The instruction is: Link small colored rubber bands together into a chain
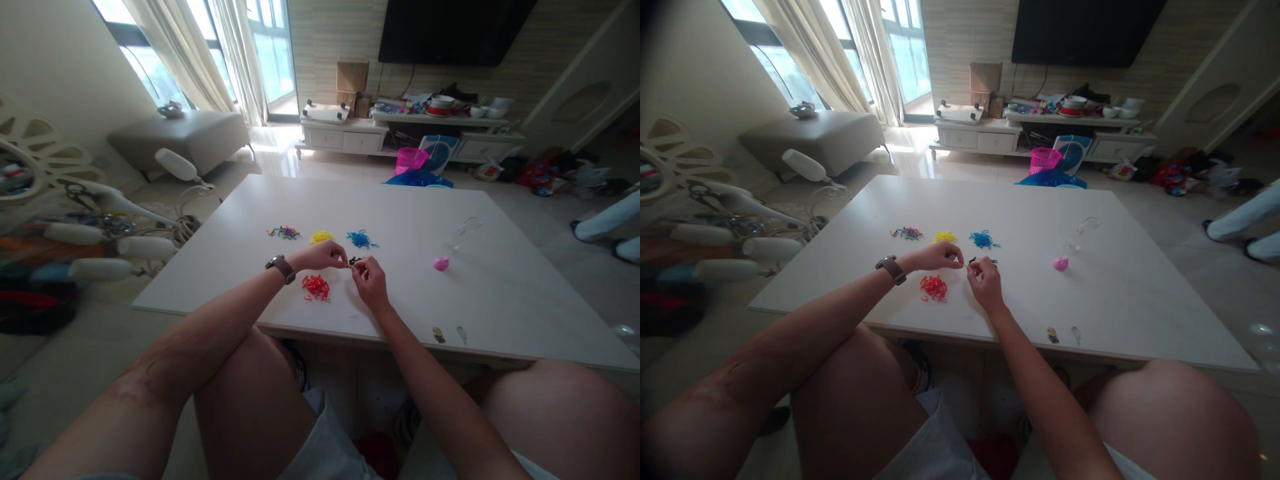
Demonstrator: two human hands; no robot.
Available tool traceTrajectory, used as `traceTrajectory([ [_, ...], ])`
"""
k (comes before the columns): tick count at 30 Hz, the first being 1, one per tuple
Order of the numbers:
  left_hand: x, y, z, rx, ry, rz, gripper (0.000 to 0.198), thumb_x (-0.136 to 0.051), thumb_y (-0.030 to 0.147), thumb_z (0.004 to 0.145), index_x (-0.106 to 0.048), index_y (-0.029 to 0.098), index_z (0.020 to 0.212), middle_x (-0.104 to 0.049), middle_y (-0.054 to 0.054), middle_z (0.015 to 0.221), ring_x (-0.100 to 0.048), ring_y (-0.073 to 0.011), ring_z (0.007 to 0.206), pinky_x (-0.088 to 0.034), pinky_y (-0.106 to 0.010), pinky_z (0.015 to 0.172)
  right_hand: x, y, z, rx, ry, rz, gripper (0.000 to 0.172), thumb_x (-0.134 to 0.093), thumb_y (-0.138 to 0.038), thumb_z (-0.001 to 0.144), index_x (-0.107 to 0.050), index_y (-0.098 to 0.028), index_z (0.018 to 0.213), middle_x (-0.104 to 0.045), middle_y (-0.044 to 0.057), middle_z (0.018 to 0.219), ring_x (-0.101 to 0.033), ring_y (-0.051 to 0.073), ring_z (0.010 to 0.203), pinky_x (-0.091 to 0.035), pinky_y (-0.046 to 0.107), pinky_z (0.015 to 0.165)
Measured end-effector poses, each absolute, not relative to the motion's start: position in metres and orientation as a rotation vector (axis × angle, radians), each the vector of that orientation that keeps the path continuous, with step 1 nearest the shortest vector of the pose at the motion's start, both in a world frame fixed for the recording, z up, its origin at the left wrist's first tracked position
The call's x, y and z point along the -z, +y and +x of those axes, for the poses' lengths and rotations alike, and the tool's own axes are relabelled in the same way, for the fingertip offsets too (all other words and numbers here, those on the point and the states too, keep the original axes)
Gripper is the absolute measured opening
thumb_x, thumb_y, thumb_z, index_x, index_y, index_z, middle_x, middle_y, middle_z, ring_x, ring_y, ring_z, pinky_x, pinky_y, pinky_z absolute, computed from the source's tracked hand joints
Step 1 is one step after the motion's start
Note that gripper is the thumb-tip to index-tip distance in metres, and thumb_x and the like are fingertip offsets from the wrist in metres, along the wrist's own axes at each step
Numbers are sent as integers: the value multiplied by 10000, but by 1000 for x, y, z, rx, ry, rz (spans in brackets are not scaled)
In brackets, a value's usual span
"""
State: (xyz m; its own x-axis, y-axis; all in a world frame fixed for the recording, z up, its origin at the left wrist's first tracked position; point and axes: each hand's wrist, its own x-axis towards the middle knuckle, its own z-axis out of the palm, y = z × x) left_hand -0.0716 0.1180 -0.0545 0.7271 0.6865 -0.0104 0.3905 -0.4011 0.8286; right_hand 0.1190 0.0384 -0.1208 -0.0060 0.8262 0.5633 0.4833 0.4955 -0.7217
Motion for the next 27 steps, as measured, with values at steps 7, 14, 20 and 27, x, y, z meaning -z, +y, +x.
traceTrajectory([
  [7,54,118,-72,-436,827,2045,274,-712,364,775,-778,107,841,-436,53,562,-330,-78,546,-260,-245,542,121,39,119,-388,-1657,-1126,141,-573,-203,914,-559,-216,774,-536,-1,789,-499,148,690,-378,287,590],
  [14,53,122,-76,-406,845,2105,264,-687,347,782,-783,109,844,-469,39,574,-356,-84,554,-268,-241,542,123,39,119,-365,-1677,-1133,135,-563,-192,909,-555,-219,777,-544,-1,788,-508,161,724,-395,296,634],
  [20,50,128,-78,-418,888,2126,215,-691,300,744,-779,112,799,-440,45,551,-353,-86,543,-252,-248,538,122,39,117,-356,-1706,-1121,144,-543,-200,913,-528,-221,771,-524,-4,785,-505,157,713,-397,298,646],
  [27,42,145,-98,-507,1003,2108,201,-698,281,720,-766,98,768,-343,66,532,-288,-78,534,-227,-263,551,122,40,118,-300,-1633,-1169,148,-526,-191,909,-530,-227,766,-531,0,781,-502,164,714,-406,307,652],
])
